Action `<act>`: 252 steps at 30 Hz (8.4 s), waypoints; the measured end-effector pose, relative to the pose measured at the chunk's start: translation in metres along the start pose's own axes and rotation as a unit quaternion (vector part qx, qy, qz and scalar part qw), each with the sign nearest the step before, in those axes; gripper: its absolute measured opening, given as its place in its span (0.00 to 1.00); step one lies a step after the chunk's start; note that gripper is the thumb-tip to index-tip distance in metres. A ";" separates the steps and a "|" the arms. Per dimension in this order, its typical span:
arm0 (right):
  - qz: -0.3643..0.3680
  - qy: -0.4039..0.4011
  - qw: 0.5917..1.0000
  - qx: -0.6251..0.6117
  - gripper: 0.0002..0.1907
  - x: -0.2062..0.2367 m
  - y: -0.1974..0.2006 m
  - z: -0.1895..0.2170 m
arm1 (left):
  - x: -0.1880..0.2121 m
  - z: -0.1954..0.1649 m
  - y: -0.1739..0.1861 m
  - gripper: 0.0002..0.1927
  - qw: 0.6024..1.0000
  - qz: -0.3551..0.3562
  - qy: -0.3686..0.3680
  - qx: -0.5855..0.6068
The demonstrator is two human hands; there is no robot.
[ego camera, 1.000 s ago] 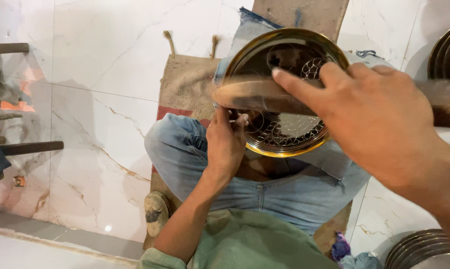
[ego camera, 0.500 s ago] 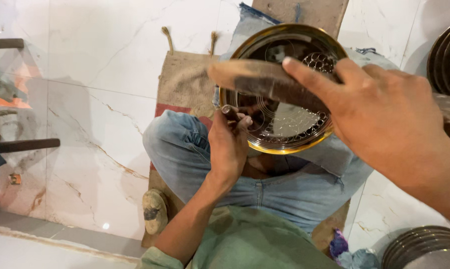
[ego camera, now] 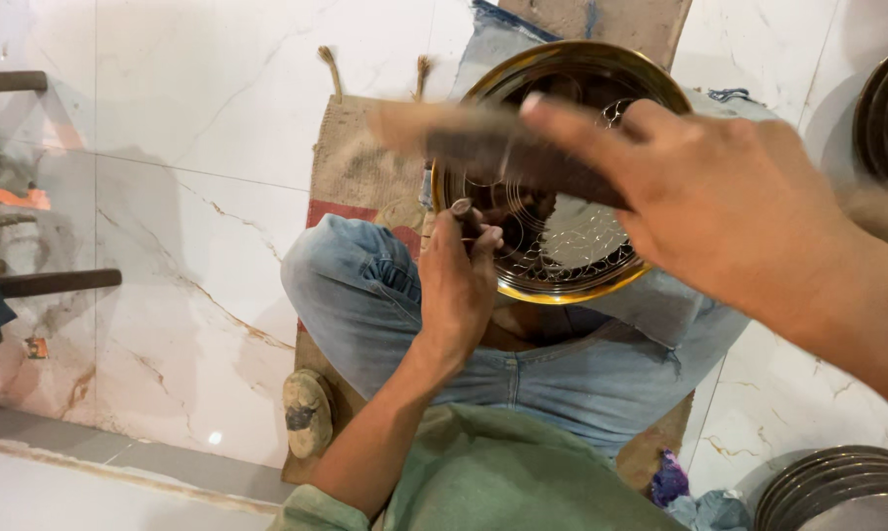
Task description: The person sits cross-legged on the floor with a decorative brass plate on their lap and hammers a punch against the plate's surface, working the tool around the patterned areas to emboss the design. They reposition the punch and rotate their grip repeatedly while striking with a wooden-handled hammer.
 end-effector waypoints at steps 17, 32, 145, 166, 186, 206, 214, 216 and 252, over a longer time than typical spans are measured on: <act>-0.076 -0.222 0.931 -0.281 0.44 0.100 -0.151 -0.045 | -0.052 -0.019 -0.032 0.16 0.888 0.412 -0.195 -0.063; -0.096 -0.114 0.959 -0.242 0.42 0.053 -0.085 -0.060 | -0.030 -0.004 -0.007 0.21 0.977 0.201 -0.076 -0.001; -0.278 -0.065 0.901 -0.327 0.40 0.061 -0.027 -0.056 | -0.036 -0.007 -0.060 0.17 0.994 0.084 -0.031 0.060; -0.125 -0.303 0.899 -0.292 0.41 0.127 -0.212 -0.091 | -0.081 -0.031 -0.097 0.20 0.844 0.412 -0.337 -0.063; -0.166 -0.423 0.841 -0.293 0.39 0.164 -0.292 0.022 | -0.080 -0.053 -0.116 0.21 0.689 0.644 -0.306 -0.132; -0.272 -0.381 0.666 -0.581 0.42 0.154 -0.296 0.021 | -0.095 -0.053 -0.112 0.23 0.682 0.651 -0.297 -0.150; -0.234 -0.313 0.747 -0.538 0.48 0.153 -0.242 -0.019 | -0.093 -0.040 -0.090 0.24 0.782 0.543 -0.297 -0.075; -0.041 -0.342 0.894 -0.286 0.50 0.141 -0.226 -0.033 | -0.091 -0.043 -0.080 0.25 0.802 0.497 -0.330 -0.041; -0.122 -0.178 0.955 -0.204 0.39 0.076 -0.056 -0.075 | -0.060 -0.024 -0.071 0.19 0.959 0.225 -0.174 0.000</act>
Point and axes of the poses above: each hand's wrist, its own x-axis away from the middle knuckle, its own y-axis out of the back of the hand, z = x × y, the point moved 6 cm from there along -x, towards the middle knuckle, and after that the axes turned 14 degrees about z, right-handed, at the moved point
